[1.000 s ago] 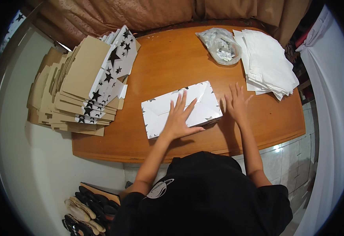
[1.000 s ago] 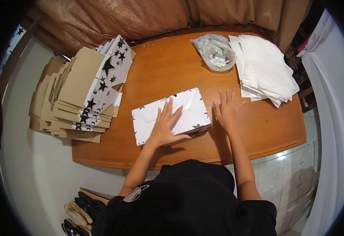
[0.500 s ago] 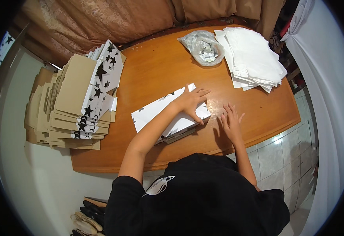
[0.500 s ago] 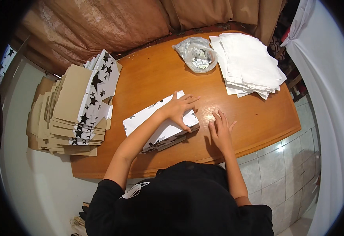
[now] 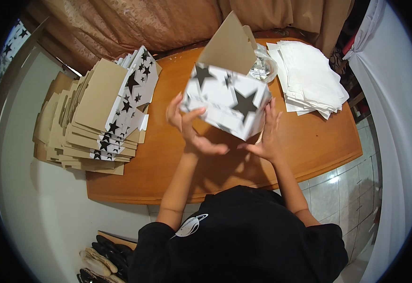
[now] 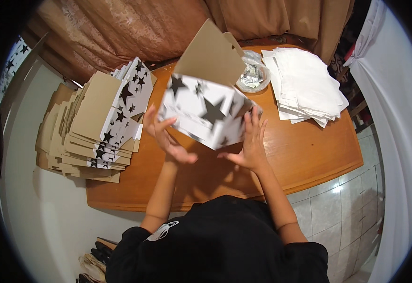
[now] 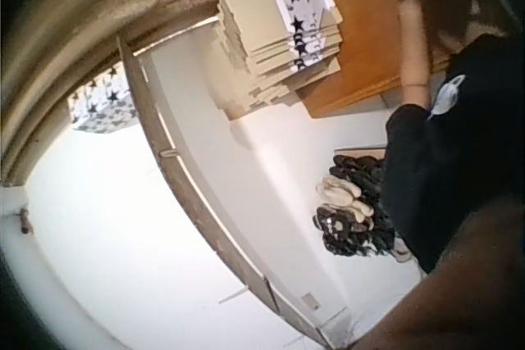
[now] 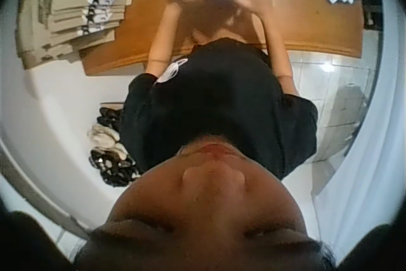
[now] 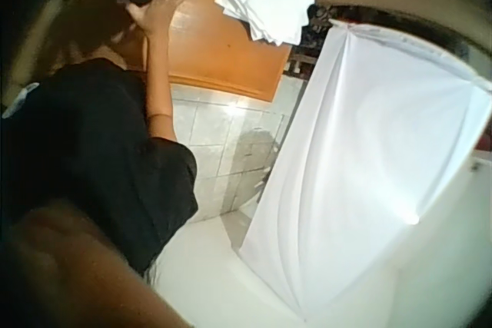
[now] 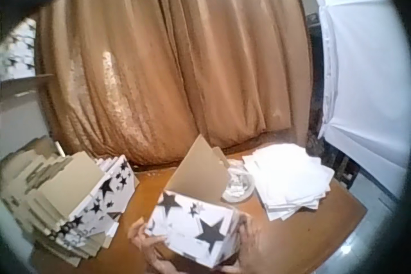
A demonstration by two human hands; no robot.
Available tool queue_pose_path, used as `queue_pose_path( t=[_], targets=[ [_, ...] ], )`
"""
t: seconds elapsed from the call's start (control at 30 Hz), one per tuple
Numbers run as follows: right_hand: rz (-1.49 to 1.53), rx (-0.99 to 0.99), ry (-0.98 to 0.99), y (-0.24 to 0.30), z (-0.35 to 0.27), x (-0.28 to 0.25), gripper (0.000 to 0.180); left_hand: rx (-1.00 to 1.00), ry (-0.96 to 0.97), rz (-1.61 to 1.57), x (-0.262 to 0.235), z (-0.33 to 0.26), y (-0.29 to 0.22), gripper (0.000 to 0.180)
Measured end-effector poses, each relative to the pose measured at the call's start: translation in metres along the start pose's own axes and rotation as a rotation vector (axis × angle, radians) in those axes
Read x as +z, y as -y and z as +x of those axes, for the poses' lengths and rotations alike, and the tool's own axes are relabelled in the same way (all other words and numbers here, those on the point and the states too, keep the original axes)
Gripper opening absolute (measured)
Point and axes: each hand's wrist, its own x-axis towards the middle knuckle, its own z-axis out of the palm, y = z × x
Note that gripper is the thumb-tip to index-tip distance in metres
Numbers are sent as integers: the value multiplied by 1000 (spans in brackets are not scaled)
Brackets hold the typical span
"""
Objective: The person is assembling cardboard shoe boxes from flat sheets and stacking them on a shelf.
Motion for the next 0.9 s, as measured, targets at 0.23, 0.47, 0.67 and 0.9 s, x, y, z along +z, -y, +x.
queue_pose_path(
  t=[0.23, 0.47, 0.67, 0.9],
  targets=[
    [-60, -216, 194, -28, 6, 9, 96, -601, 198, -343, -40, -38, 15, 64],
    [33, -256, 291, -17, -39, 33, 102, -1014, 287, -304, -51, -39, 22, 53],
    [22, -346, 272, -18, -60, 23, 86, -1264, -116, -169, -57, -49, 62, 53],
    [-110, -294, 380, -11, -51, 12, 29, -1138, -98, -235, -31, -81, 106, 59]
  ],
)
